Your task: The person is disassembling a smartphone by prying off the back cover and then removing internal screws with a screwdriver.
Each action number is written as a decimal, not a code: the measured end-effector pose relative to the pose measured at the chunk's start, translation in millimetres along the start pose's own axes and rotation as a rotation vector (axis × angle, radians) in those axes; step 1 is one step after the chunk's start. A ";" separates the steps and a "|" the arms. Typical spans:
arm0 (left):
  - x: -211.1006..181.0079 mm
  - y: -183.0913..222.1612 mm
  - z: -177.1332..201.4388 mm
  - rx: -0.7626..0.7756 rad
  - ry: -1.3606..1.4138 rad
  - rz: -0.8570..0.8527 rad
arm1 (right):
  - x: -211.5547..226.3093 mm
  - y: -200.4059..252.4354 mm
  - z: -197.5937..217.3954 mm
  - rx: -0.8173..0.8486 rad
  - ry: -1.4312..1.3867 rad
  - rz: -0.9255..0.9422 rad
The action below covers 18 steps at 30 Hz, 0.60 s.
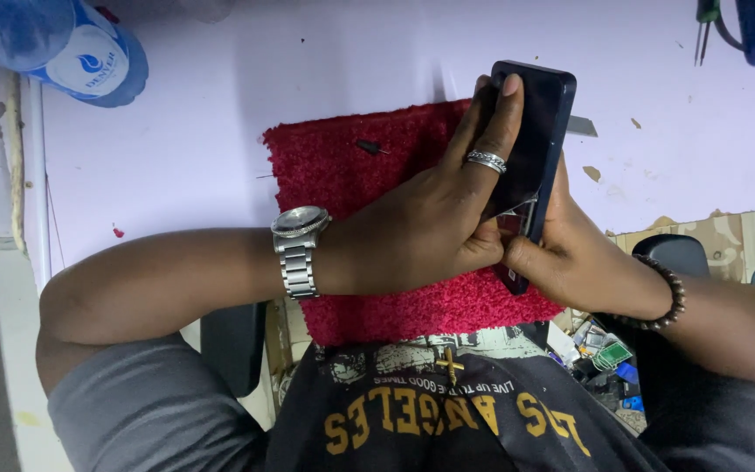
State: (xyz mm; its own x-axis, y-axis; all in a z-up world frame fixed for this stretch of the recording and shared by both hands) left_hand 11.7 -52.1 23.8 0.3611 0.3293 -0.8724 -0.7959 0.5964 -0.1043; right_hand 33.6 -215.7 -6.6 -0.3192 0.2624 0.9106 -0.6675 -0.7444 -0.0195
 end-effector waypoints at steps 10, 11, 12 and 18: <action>0.0 -1.3 2.0 0.026 0.019 0.006 | -10.4 1.3 2.4 0.029 -0.059 -0.069; -0.4 -1.5 2.8 0.030 0.023 0.009 | -11.5 1.8 3.2 0.020 -0.049 -0.071; -0.8 -1.7 3.7 0.034 0.028 0.011 | -12.7 2.4 4.0 0.011 -0.040 -0.073; 3.6 -1.0 2.5 0.026 0.009 -0.009 | -18.7 2.9 6.2 -0.007 -0.035 -0.033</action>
State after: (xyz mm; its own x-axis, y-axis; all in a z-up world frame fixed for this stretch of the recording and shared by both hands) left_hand 15.0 -49.7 22.0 0.3638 0.3178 -0.8756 -0.7797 0.6182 -0.0995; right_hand 41.8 -226.6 -21.2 -0.2731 0.2647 0.9249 -0.6820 -0.7313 0.0079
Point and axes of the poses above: each hand's wrist, its own y-axis away from the middle knuckle, its own z-axis out of the back of the hand, x = y × z, the point moved 5 cm from there along -y, towards the middle knuckle, and after that the axes turned 2 degrees about -y, right-handed, at the moved point
